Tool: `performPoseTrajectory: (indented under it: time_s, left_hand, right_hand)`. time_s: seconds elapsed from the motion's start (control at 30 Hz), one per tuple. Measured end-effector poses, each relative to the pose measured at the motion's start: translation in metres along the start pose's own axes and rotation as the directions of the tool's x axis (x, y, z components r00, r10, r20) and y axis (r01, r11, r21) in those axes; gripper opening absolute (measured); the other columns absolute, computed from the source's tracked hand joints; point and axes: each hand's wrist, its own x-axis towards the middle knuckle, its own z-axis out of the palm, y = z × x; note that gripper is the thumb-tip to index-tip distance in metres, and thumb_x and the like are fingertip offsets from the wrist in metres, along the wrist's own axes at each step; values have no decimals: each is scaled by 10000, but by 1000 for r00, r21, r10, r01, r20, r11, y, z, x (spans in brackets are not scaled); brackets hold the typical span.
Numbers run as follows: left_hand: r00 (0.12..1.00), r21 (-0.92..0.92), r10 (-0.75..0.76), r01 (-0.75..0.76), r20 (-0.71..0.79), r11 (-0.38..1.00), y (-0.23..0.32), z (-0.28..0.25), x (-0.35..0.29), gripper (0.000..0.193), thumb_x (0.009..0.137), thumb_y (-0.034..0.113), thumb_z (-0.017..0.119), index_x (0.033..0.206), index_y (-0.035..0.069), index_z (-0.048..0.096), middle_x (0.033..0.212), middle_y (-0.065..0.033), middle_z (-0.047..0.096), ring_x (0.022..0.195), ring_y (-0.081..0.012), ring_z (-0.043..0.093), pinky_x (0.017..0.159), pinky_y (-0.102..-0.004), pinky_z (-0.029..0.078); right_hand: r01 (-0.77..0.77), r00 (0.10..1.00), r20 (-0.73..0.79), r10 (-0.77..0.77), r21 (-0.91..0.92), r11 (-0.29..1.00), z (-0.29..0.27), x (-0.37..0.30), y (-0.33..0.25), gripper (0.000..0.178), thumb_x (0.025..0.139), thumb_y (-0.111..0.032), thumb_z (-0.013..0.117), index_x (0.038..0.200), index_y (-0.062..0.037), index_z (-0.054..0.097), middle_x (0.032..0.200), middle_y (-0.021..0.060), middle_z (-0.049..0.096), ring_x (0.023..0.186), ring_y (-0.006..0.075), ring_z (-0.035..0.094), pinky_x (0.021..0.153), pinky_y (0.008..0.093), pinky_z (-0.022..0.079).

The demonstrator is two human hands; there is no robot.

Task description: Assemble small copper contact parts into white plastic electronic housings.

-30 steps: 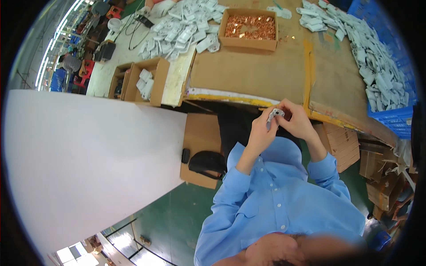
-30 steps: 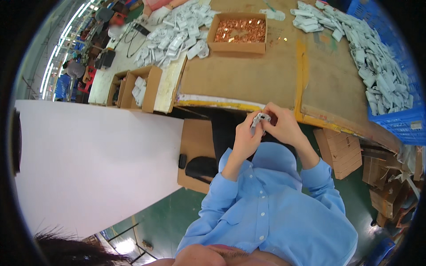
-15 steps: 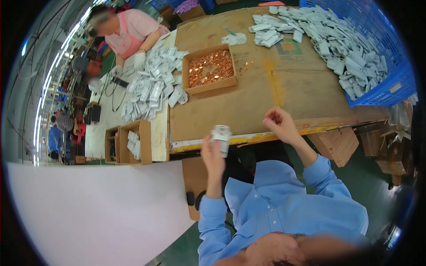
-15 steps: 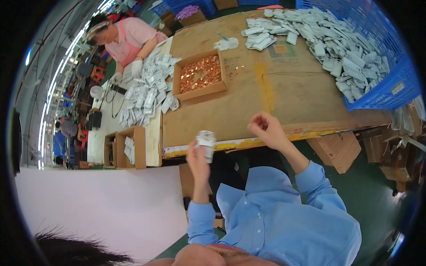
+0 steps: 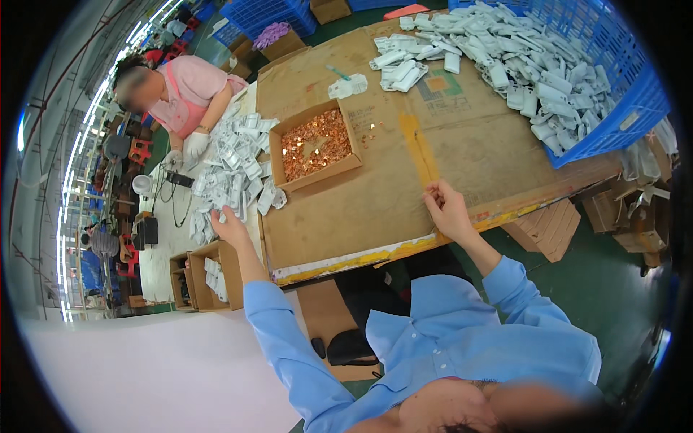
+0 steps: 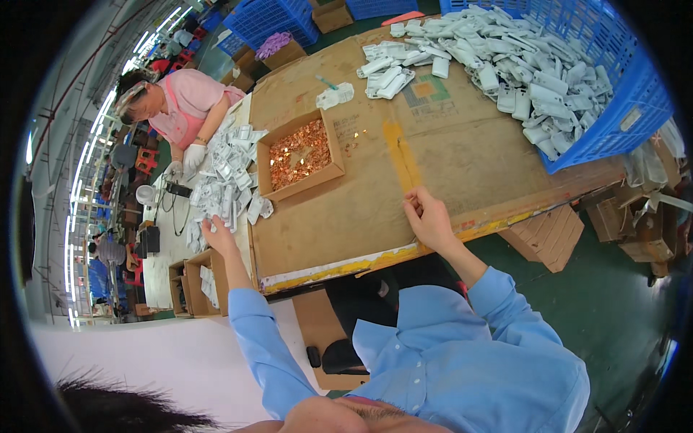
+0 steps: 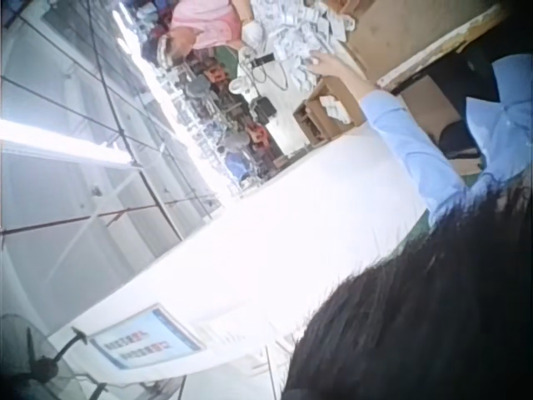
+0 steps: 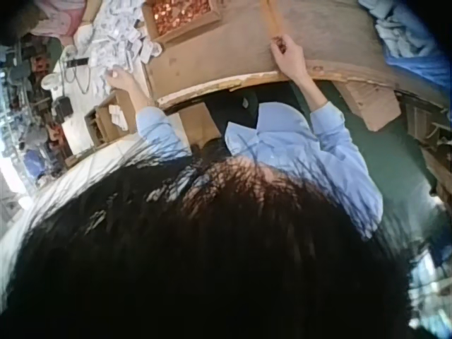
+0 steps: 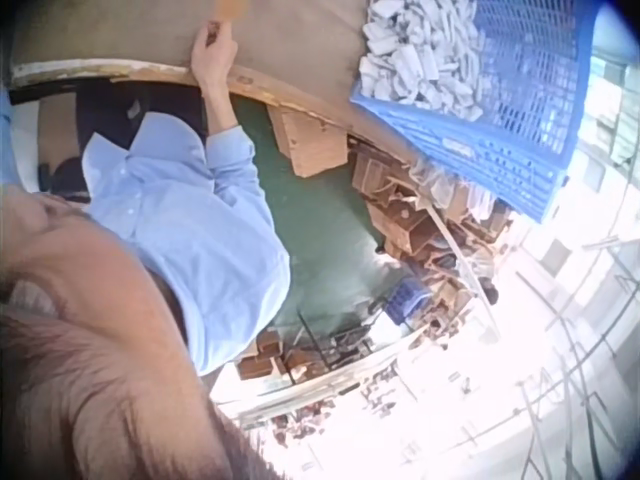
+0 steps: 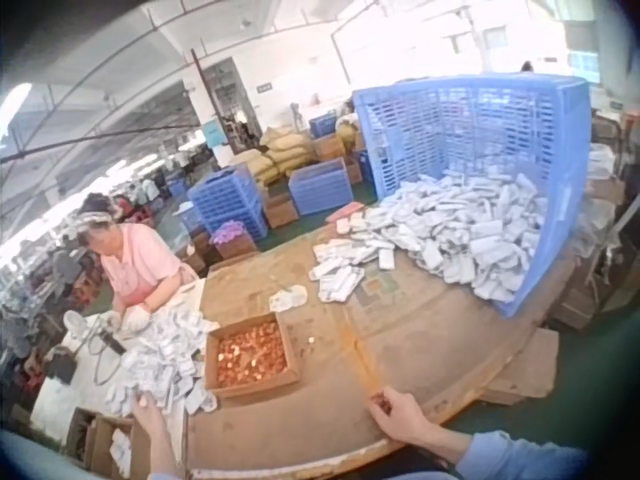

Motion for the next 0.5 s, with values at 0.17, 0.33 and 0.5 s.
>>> performPoseTrajectory:
  time_s: [0.17, 0.33, 0.5]
  left_hand:
    - [982, -91, 2, 16, 190, 996, 50, 37, -96, 337, 945, 184, 608, 1204, -17, 531, 947, -50, 572, 693, -93, 543, 601, -236, 450]
    - [926, -158, -39, 106, 376, 982, 58, 42, -185, 237, 929, 106, 618, 1131, 3, 548, 757, 33, 522, 602, -23, 468, 525, -174, 374]
    - [876, -54, -9, 40, 481, 998, 76, 48, -227, 178, 926, 138, 619, 1029, -7, 628, 710, -4, 572, 600, -66, 486, 552, -227, 414]
  right_hand:
    - [-15, 1000, 8, 16, -93, 996, -10, 0, 1, 142, 878, -99, 650, 961, -2, 590, 670, 68, 588, 565, 142, 554, 546, 283, 448]
    - [-17, 1000, -3, 17, -51, 999, -3, 3, -2, 131, 884, -104, 641, 948, 3, 599, 684, 73, 604, 586, 131, 556, 562, 275, 450]
    - [-8, 1000, -16, 7, -42, 999, 0, 1, 4, 137, 884, -107, 646, 951, 4, 601, 685, 67, 608, 597, 121, 555, 574, 265, 453]
